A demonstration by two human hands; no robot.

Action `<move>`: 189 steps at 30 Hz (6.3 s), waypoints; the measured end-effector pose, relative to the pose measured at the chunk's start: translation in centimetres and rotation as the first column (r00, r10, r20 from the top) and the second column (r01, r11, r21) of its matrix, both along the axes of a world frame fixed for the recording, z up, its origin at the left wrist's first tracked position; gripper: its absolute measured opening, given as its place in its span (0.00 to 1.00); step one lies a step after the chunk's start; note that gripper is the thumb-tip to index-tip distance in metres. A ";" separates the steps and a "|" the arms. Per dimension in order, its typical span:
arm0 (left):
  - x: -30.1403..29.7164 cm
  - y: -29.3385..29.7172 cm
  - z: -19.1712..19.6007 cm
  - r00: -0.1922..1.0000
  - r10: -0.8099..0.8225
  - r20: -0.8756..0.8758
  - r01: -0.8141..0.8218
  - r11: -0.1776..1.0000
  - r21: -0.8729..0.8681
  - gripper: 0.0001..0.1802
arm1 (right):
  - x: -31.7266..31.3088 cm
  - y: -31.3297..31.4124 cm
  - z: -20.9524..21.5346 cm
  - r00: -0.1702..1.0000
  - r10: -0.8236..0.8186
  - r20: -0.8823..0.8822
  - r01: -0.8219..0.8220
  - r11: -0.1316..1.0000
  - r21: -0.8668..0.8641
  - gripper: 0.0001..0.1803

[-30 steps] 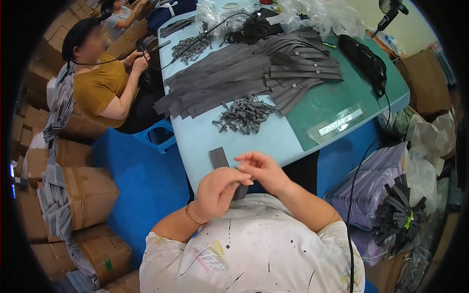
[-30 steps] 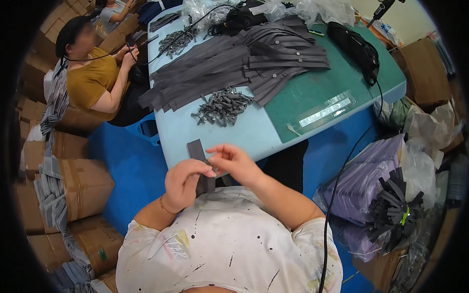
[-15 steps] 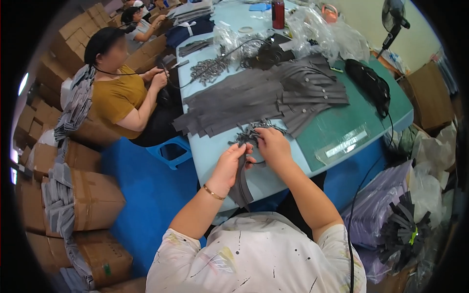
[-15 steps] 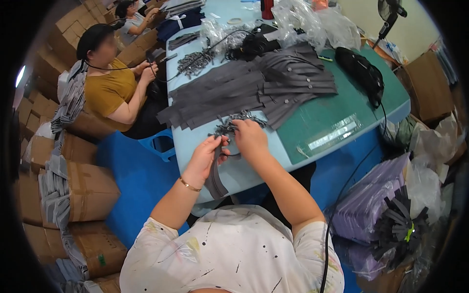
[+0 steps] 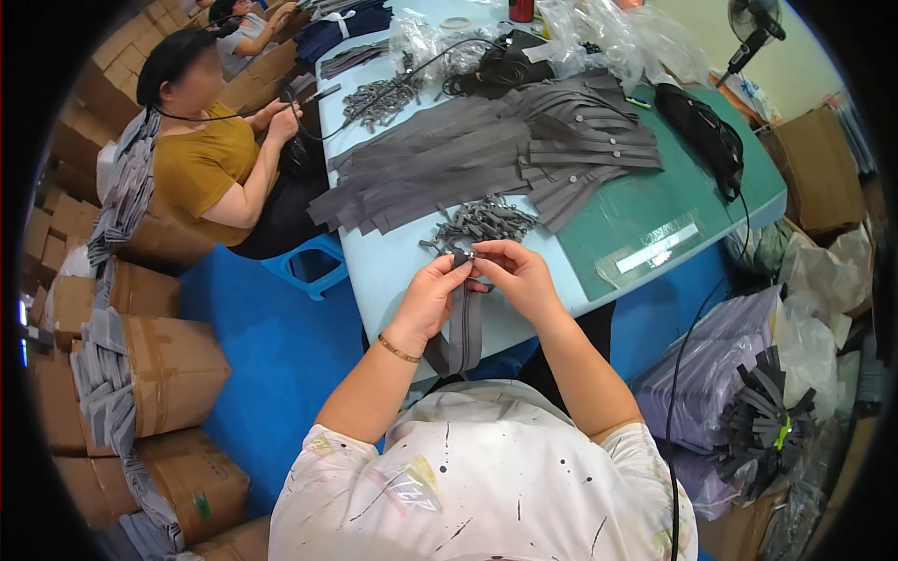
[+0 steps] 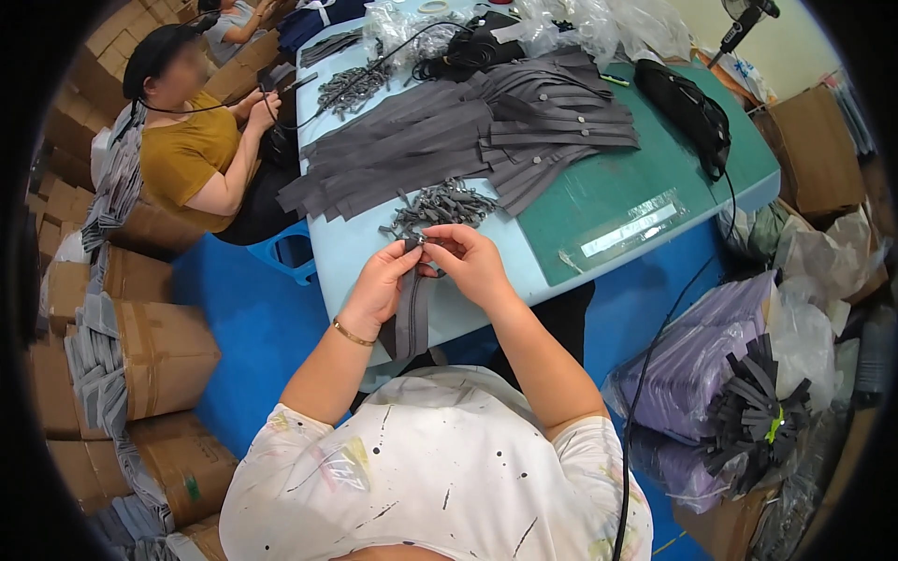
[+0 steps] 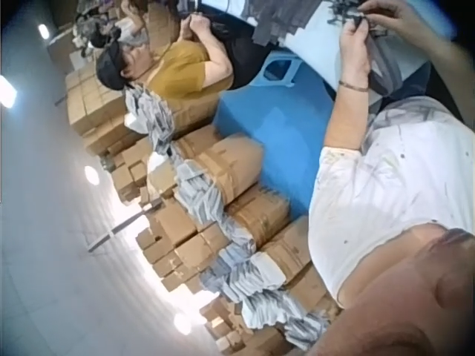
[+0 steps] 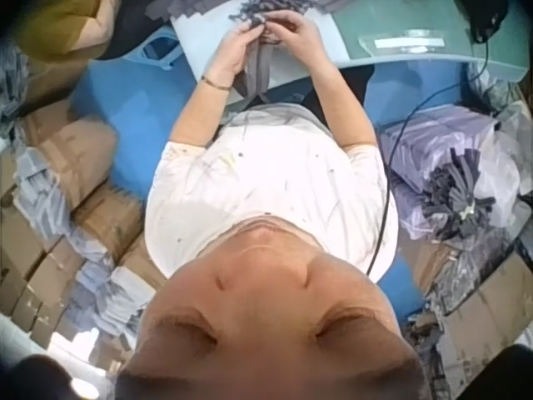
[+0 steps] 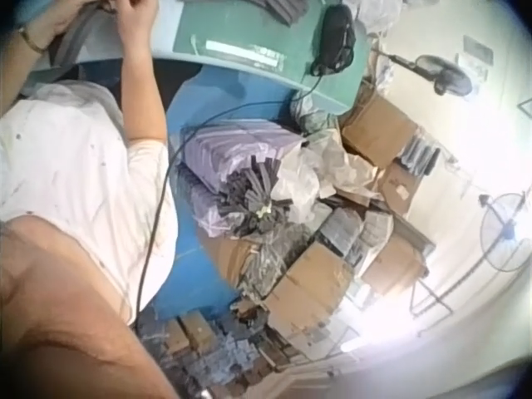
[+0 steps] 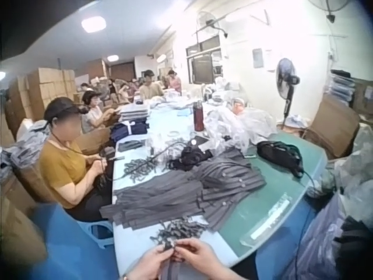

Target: Manually sliding zipper sliders onto zipper tapes at a workshop table.

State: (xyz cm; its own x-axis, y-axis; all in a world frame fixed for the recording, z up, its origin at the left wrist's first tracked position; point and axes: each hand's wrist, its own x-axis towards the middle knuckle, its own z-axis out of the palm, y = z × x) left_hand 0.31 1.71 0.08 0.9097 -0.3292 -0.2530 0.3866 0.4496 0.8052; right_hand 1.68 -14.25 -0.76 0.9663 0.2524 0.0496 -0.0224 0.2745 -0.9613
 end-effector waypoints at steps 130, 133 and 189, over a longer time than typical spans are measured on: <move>-1.1 0.2 2.4 0.895 -0.059 0.442 -0.146 0.898 0.414 0.12 | -0.5 -1.6 1.7 0.956 0.136 -0.258 -0.166 0.981 -0.098 0.08; -1.2 0.1 2.6 0.855 -0.129 0.502 -0.178 0.836 0.518 0.12 | -0.5 -1.7 1.4 0.958 0.111 -0.264 -0.147 0.982 -0.120 0.11; -4.0 -0.5 -0.7 0.988 0.003 0.155 -0.058 0.935 0.351 0.10 | -2.2 -2.0 -0.5 0.956 0.065 0.287 0.033 0.945 -0.325 0.15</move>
